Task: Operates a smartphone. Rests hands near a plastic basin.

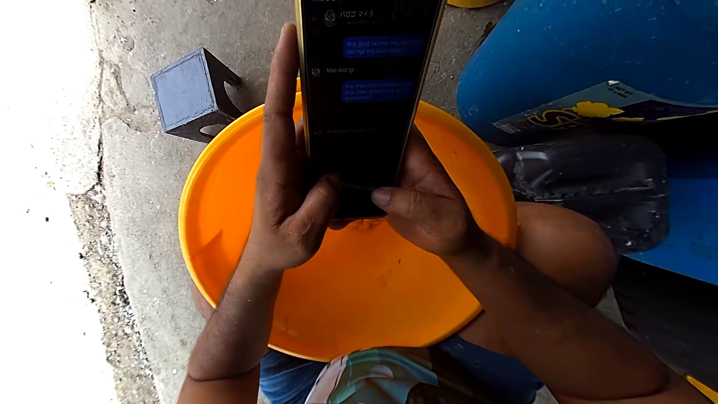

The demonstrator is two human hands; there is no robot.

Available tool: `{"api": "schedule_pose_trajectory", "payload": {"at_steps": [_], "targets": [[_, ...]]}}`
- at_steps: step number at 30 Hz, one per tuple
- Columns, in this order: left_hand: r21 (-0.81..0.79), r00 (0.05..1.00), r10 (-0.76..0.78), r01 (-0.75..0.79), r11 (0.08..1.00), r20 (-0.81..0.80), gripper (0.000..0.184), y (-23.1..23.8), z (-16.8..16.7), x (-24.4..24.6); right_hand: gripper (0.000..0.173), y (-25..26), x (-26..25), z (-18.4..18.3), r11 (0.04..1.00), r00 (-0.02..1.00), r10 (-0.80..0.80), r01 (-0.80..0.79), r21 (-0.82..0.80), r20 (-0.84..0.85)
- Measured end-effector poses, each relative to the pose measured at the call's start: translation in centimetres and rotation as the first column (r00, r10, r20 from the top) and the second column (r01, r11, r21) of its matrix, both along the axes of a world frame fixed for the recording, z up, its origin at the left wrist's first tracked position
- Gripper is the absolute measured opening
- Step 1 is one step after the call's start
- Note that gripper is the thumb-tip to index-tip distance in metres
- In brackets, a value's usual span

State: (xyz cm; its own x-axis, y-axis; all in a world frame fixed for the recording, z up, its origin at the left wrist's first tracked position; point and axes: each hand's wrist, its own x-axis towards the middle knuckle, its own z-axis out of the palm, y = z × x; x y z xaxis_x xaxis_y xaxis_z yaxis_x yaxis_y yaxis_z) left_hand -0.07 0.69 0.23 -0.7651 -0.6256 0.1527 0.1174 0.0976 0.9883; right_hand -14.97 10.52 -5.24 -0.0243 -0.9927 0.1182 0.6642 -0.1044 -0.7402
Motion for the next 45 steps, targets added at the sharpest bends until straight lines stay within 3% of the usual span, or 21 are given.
{"api": "schedule_pose_trajectory", "payload": {"at_steps": [8,15,21,25,31,40,45], "targets": [[0.032,0.999,-0.034,0.035,0.999,-0.019,0.103,-0.10,-0.09,0.24,0.056,-0.08,-0.13,-0.24,1.000,1.000,-0.019,0.019,-0.001,-0.014],[0.014,0.999,-0.040,0.040,0.999,0.005,0.105,-0.12,0.08,0.15,0.040,-0.27,-0.16,0.16,0.998,0.996,-0.036,0.031,0.060,0.086],[0.010,0.999,-0.046,0.045,0.999,0.005,0.106,0.02,0.11,0.15,0.041,-0.18,-0.11,0.31,0.993,0.994,-0.068,0.059,0.106,0.080],[0.015,0.999,-0.044,0.044,0.999,0.002,0.106,-0.11,0.02,0.22,0.050,-0.15,-0.21,0.09,0.999,0.998,-0.019,0.017,0.041,0.057],[0.014,0.999,-0.040,0.040,0.999,0.002,0.107,-0.15,0.02,0.23,0.051,-0.14,-0.07,0.01,0.999,0.997,-0.017,0.015,0.031,0.069],[0.006,0.999,-0.019,0.018,1.000,0.026,0.105,-0.42,-0.08,0.66,0.075,-0.21,-0.14,0.28,0.997,0.995,0.075,-0.077,0.029,0.058],[0.024,0.998,-0.045,0.044,0.999,0.039,0.107,-0.72,0.09,0.93,0.079,-0.30,-0.10,0.23,0.994,0.993,0.106,-0.107,0.019,0.056]]}}
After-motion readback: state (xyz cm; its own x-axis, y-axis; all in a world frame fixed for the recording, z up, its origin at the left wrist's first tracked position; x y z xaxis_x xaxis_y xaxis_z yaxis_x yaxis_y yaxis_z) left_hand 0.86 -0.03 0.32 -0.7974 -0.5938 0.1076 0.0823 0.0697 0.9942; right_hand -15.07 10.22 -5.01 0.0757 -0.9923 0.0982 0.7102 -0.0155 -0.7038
